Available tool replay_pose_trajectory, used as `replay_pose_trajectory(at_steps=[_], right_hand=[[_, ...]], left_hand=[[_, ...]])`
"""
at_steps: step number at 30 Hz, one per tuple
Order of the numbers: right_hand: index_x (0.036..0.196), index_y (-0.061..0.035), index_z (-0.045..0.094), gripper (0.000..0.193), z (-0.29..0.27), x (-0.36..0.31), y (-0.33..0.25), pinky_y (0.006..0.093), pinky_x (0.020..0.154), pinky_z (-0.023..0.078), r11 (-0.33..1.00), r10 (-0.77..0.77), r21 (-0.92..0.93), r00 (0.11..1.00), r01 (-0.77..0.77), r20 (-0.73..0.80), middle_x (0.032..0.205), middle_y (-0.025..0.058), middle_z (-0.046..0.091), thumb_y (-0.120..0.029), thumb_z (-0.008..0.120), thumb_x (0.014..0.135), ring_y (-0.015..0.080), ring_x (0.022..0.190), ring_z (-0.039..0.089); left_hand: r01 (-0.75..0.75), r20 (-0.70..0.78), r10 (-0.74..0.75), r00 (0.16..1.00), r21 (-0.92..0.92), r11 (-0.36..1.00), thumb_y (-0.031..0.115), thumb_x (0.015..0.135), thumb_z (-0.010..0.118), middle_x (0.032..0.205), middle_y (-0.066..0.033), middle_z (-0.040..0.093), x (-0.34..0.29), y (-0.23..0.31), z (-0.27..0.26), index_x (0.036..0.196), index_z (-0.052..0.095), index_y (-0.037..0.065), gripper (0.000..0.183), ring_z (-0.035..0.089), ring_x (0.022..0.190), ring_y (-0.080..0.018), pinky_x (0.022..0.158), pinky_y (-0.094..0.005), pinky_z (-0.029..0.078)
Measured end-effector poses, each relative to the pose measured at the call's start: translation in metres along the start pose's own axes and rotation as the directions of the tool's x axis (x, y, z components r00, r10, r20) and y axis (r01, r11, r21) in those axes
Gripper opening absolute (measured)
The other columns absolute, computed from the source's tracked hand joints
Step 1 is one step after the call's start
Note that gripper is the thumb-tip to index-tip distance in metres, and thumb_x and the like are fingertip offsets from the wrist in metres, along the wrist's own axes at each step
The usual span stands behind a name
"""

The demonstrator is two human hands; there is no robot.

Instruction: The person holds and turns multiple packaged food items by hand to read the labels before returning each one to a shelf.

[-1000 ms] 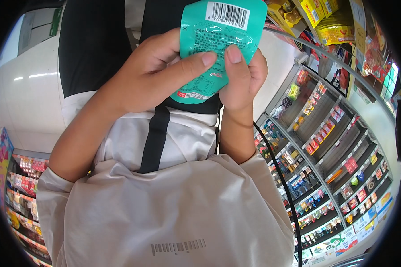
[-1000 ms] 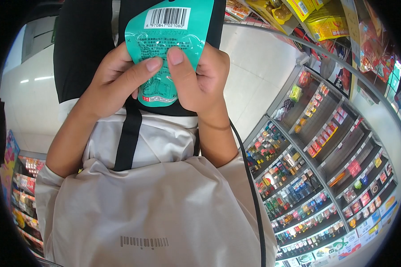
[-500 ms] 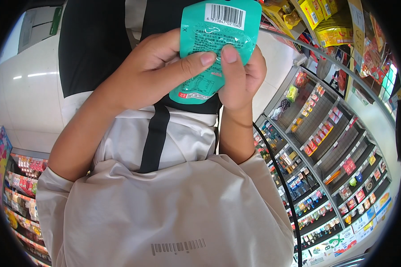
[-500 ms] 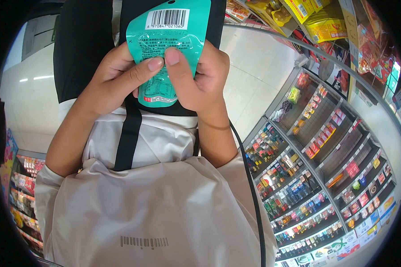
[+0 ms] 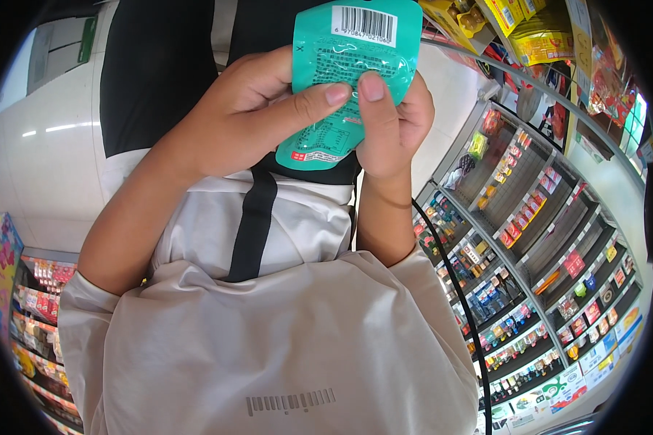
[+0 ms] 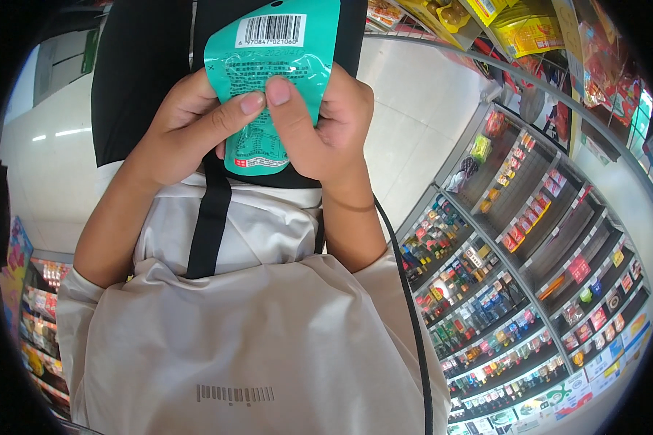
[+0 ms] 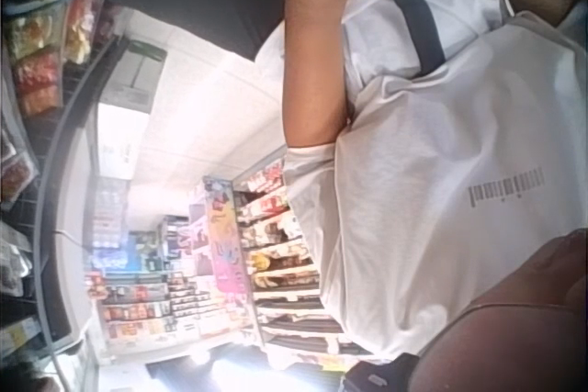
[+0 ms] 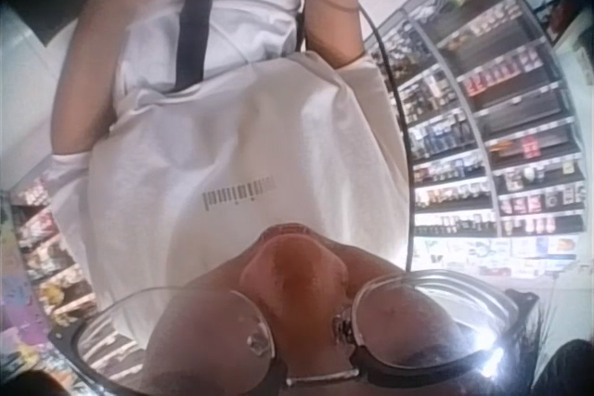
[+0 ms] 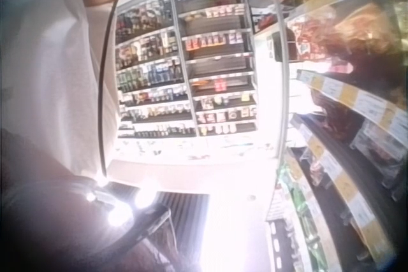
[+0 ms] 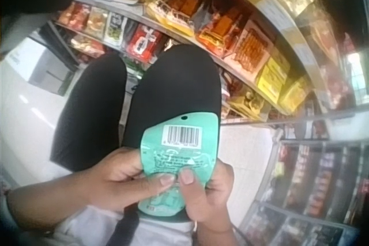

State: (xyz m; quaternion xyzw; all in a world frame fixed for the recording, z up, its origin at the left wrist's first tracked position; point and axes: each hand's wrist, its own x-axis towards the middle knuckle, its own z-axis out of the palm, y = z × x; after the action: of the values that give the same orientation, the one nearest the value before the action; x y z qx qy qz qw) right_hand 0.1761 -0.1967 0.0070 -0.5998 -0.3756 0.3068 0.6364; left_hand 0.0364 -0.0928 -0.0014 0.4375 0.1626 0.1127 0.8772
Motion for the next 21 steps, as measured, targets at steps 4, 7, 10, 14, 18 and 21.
replay_pose_trajectory(at_steps=[4, 7, 10, 14, 18, 21], right_hand=[[0.093, 0.0032, 0.065, 0.01, -0.0045, -0.0018, -0.0028, 0.0194, 0.061, 0.047, 1.0, 0.003, -0.021, 1.0, -0.003, 0.012, 0.078, 0.0054, 0.07, -0.006, 0.064, 0.09, 0.0046, 0.068, 0.059], [0.093, 0.0032, 0.066, 0.009, -0.0054, -0.0018, -0.0046, 0.0194, 0.06, 0.047, 0.999, 0.029, -0.032, 1.0, -0.028, 0.013, 0.078, 0.0056, 0.071, -0.005, 0.065, 0.089, 0.0048, 0.068, 0.06], [0.093, 0.0031, 0.066, 0.008, -0.0037, -0.0006, -0.0037, 0.0195, 0.06, 0.047, 0.999, 0.027, -0.03, 1.0, -0.027, 0.01, 0.077, 0.0057, 0.071, -0.004, 0.065, 0.089, 0.005, 0.068, 0.061], [0.093, 0.0028, 0.066, 0.009, -0.0028, 0.0008, -0.0026, 0.0196, 0.06, 0.047, 0.999, 0.007, -0.032, 1.0, -0.007, 0.028, 0.077, 0.0056, 0.071, -0.006, 0.064, 0.09, 0.0051, 0.067, 0.061], [0.093, 0.0025, 0.066, 0.01, -0.0009, -0.0002, -0.0038, 0.0198, 0.06, 0.047, 0.999, 0.0, -0.05, 1.0, 0.001, 0.014, 0.077, 0.0051, 0.07, -0.007, 0.064, 0.091, 0.0052, 0.067, 0.061], [0.093, 0.0022, 0.066, 0.011, -0.0012, -0.0016, -0.0056, 0.0199, 0.06, 0.047, 0.999, 0.047, -0.027, 0.999, -0.047, -0.004, 0.077, 0.0046, 0.07, -0.008, 0.064, 0.091, 0.0051, 0.067, 0.06]], left_hand=[[-0.001, 0.011, 0.001, 1.0, 0.027, 1.0, 0.015, 0.098, 0.059, 0.093, -0.0006, 0.066, 0.0014, -0.0005, 0.0033, 0.117, 0.061, 0.002, 0.023, 0.058, 0.08, -0.0044, 0.068, -0.0216, 0.049], [0.001, 0.018, -0.001, 1.0, 0.012, 1.0, 0.015, 0.098, 0.059, 0.092, -0.0001, 0.065, 0.0023, -0.0006, 0.0041, 0.117, 0.061, 0.002, 0.023, 0.057, 0.079, -0.0042, 0.067, -0.0217, 0.048], [0.0, 0.012, 0.0, 1.0, 0.005, 1.0, 0.015, 0.098, 0.059, 0.091, 0.0002, 0.065, 0.0021, -0.001, 0.0043, 0.117, 0.061, 0.002, 0.024, 0.057, 0.078, -0.004, 0.067, -0.0217, 0.048], [-0.003, 0.008, 0.003, 1.0, 0.026, 1.0, 0.015, 0.098, 0.059, 0.092, 0.0001, 0.065, 0.0001, -0.0004, 0.0023, 0.118, 0.061, 0.002, 0.024, 0.057, 0.079, -0.004, 0.068, -0.0218, 0.048], [-0.014, -0.005, 0.014, 1.0, 0.016, 1.0, 0.016, 0.098, 0.059, 0.093, 0.0001, 0.065, -0.0019, -0.0004, 0.0035, 0.118, 0.061, 0.003, 0.024, 0.057, 0.081, -0.004, 0.069, -0.0219, 0.049], [-0.01, -0.001, 0.01, 1.0, 0.028, 1.0, 0.016, 0.098, 0.059, 0.094, -0.0001, 0.065, -0.0019, 0.0001, 0.0038, 0.118, 0.06, 0.003, 0.025, 0.058, 0.082, -0.0041, 0.07, -0.0221, 0.049]])
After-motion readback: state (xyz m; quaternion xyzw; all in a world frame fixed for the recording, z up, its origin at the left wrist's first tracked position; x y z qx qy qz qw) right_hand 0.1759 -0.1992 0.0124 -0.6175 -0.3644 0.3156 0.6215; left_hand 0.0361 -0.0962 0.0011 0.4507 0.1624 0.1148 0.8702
